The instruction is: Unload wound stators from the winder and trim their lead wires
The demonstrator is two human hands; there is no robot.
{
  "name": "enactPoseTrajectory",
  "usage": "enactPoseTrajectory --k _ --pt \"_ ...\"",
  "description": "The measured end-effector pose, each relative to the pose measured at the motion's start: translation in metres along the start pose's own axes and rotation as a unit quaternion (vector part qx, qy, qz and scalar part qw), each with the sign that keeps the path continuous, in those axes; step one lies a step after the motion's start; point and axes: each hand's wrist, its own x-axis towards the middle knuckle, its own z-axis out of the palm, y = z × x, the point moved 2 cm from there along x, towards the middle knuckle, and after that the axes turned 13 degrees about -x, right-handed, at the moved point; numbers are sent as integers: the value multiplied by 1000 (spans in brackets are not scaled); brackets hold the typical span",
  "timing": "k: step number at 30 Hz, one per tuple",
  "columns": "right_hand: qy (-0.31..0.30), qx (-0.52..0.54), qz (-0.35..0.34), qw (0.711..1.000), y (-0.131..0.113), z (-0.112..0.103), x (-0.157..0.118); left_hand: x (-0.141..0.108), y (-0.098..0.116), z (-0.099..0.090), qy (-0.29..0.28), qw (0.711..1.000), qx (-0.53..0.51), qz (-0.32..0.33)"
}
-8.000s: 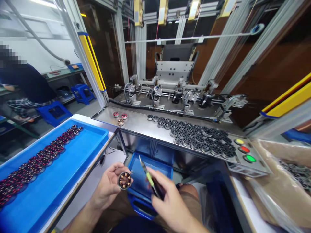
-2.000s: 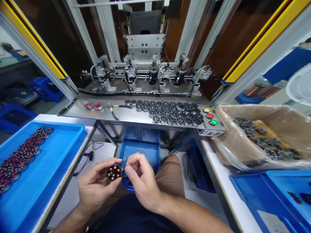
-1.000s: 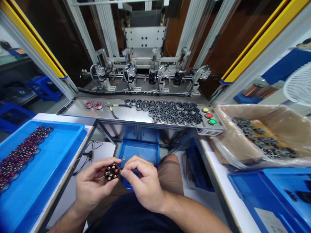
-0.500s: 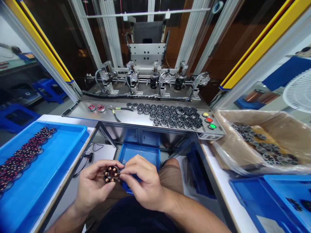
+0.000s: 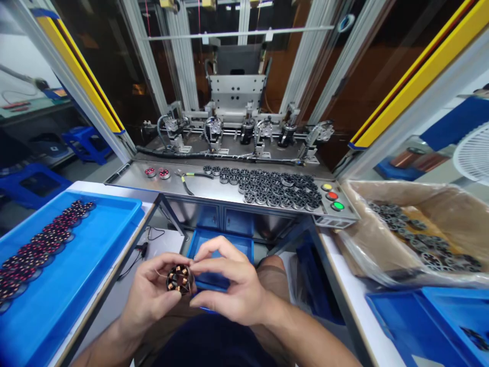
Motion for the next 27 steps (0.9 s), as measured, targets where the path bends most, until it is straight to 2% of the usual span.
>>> enactPoseTrajectory --k 3,7,10,15,17,21,24,27 --pt "-84 19 -38 996 -1 -5 15 0 -6 0 25 998 -53 -36" --pt "-117 10 -86 989 -5 -3 27 1 -10 3 25 997 -25 -68" --pt "-85 -22 -119 989 -8 -2 24 3 -9 3 29 994 -46 -90" --pt "28 -176 -137 975 -11 -2 -2 6 -9 5 23 984 -129 -122" --pt "57 -237 -135 960 -13 -2 -12 7 -9 7 7 985 -142 -98" --pt "89 -282 -117 948 -18 1 -19 5 -9 7 -13 995 -101 8" --pt "110 -255 -77 958 -21 9 -17 1 -11 5 4 995 -61 76" --pt "144 -189 -9 971 -20 18 -15 -2 -14 5 26 993 -53 104"
